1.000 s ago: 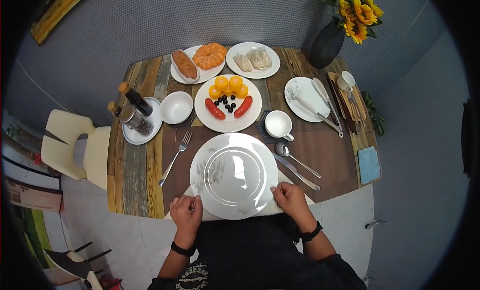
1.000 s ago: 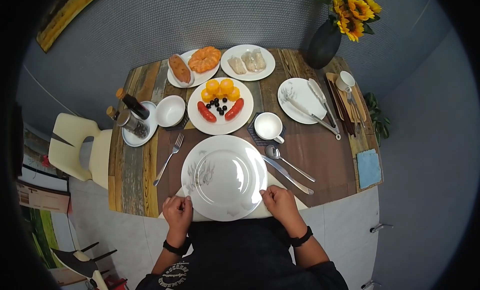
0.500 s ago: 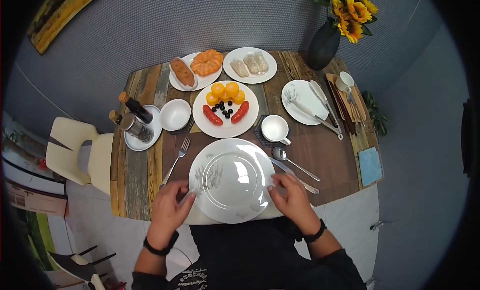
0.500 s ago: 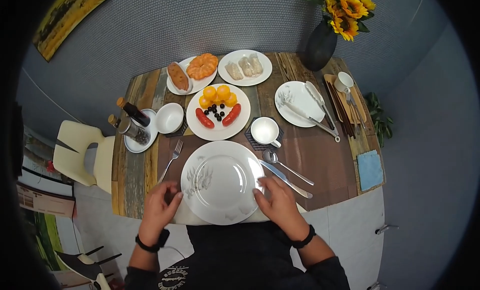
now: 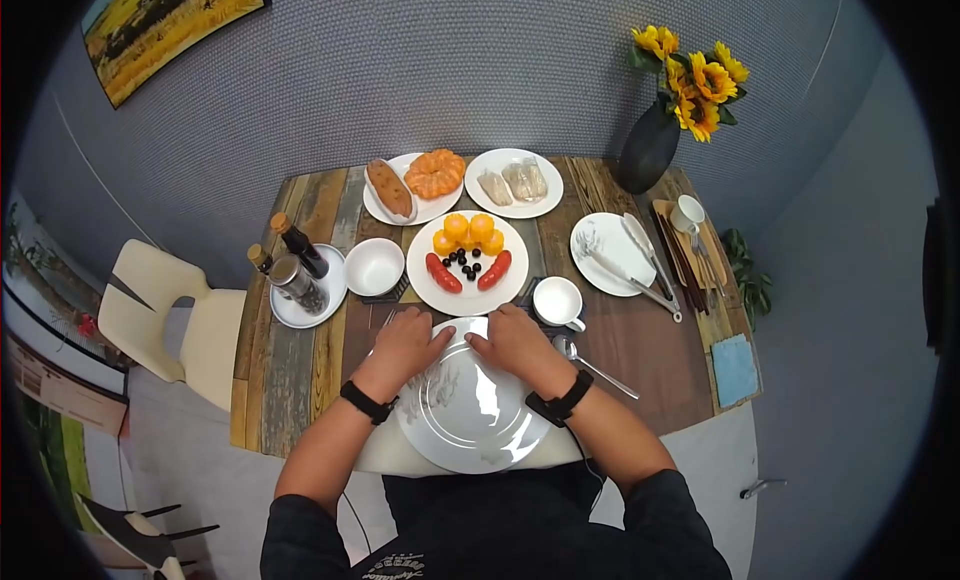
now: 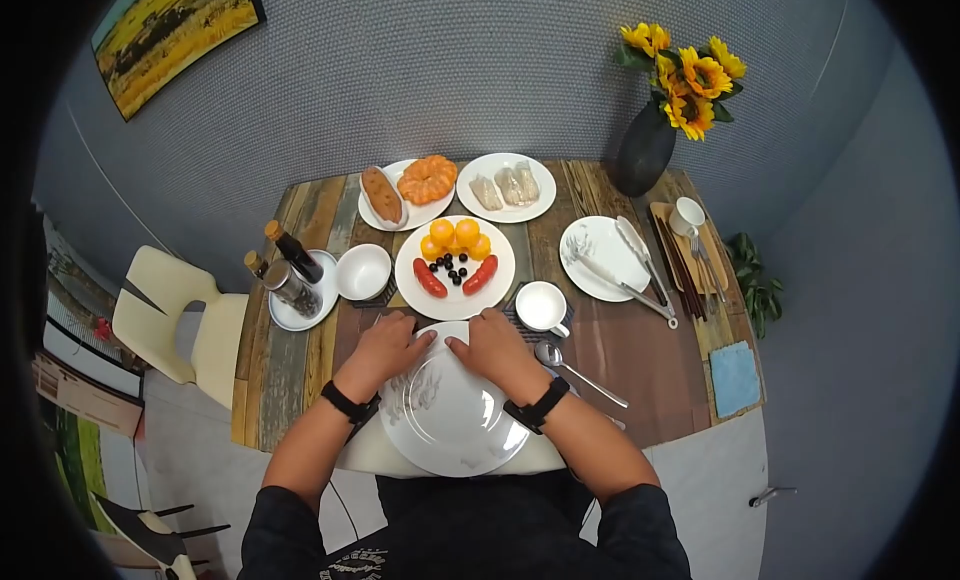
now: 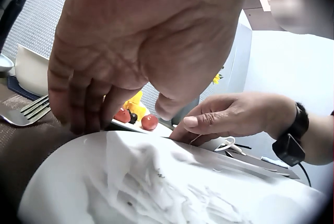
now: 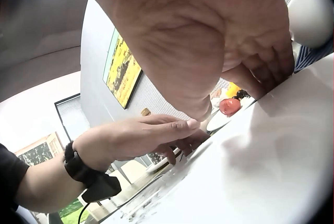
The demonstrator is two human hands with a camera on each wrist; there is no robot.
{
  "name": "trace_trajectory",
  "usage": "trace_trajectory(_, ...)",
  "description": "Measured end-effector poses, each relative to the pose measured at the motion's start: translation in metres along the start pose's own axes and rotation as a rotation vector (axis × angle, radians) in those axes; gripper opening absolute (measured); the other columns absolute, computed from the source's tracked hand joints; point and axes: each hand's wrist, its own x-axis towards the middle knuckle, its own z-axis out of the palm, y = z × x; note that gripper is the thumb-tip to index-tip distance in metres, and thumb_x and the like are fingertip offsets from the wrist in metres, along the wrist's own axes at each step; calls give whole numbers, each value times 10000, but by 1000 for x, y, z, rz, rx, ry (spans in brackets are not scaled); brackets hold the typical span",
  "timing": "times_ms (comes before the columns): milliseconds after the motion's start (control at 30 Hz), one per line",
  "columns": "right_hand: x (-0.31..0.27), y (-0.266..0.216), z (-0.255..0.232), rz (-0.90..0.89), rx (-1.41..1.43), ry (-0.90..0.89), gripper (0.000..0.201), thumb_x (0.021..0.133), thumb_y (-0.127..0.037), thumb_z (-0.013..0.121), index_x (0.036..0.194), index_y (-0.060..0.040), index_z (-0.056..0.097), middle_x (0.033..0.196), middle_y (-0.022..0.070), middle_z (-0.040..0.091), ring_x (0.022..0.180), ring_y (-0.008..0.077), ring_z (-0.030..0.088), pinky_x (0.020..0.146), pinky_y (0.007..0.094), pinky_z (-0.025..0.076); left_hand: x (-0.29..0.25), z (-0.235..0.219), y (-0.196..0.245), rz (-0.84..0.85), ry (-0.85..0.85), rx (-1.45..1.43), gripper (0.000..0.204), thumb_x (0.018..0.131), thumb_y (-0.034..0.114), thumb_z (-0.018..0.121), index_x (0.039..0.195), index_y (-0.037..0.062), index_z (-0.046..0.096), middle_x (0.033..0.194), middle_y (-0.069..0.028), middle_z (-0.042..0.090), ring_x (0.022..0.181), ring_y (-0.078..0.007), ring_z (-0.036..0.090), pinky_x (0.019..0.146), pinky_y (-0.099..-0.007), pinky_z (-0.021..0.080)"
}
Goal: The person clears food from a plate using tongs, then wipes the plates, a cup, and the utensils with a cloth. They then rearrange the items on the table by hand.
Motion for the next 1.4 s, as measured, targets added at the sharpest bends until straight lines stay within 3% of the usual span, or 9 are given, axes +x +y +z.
trace_trajectory(100,1,-1,-3,27,46,-32,536,886,-410,716,922,124,684,969,282,657,973,411,642,917,441,520,6,15,-11,68,116,-94,461,960,404,613,1136,-20,648,1078,-224,644,1044,-405,638,917,-481,513)
trace_trajectory(633,-3,1,3,18,109,78,506,861,-359,753,933,133,661,975,289,641,950,440,638,886,460,526,10,21,-9,135,166,-103,464,934,366,629,1148,-46,641,1107,-228,633,1062,-400,629,943,-465,509)
trace_trajectory(767,-10,1,-5,-8,162,105,477,873,-274,745,1108,122,621,1112,291,643,1077,437,608,958,456,505,3,7,-6,32,97,-101,426,964,348,593,1174,-19,646,1084,-213,644,1058,-401,626,907,-484,515)
trace_trajectory(933,-64,-26,-60,-85,166,320,415,861,-205,763,1144,66,627,1083,242,656,989,413,644,887,444,538,-62,-40,-8,226,410,-138,311,955,262,633,1113,-7,640,996,-199,638,963,-393,631,818,-473,511)
trace_trajectory(1000,-99,-22,-67,83,297,263,323,876,-154,748,1118,33,645,995,171,680,844,292,680,726,363,555,-100,-47,-6,95,333,-254,210,939,203,654,983,-3,651,893,-179,636,827,-391,617,747,-474,490)
trace_trajectory(1133,-156,-13,-48,269,402,332,270,864,-119,745,1064,35,648,818,132,653,662,231,642,613,336,523,-158,-17,-6,-96,224,-387,191,942,181,653,903,-5,653,810,-175,640,759,-393,626,688,-469,482)
trace_trajectory(1200,-176,-2,-25,511,531,357,204,893,-119,715,1013,40,671,759,104,670,618,139,614,576,301,500,-174,5,-8,-188,174,-431,200,946,185,649,884,-5,658,786,-177,642,744,-395,631,673,-472,483)
trace_trajectory(1300,-188,2,-5,566,510,318,183,908,-131,706,970,41,693,716,90,688,611,114,612,575,296,499,-178,35,-14,-217,175,-461,218,949,190,643,851,-3,667,785,-184,651,731,-396,641,651,-480,483)
trace_trajectory(1400,-183,-2,-6,568,483,284,207,927,-169,686,905,35,711,665,137,673,571,198,641,559,338,494,-176,46,-9,-230,237,-406,231,950,195,639,831,1,677,787,-178,657,748,-399,644,661,-477,486)
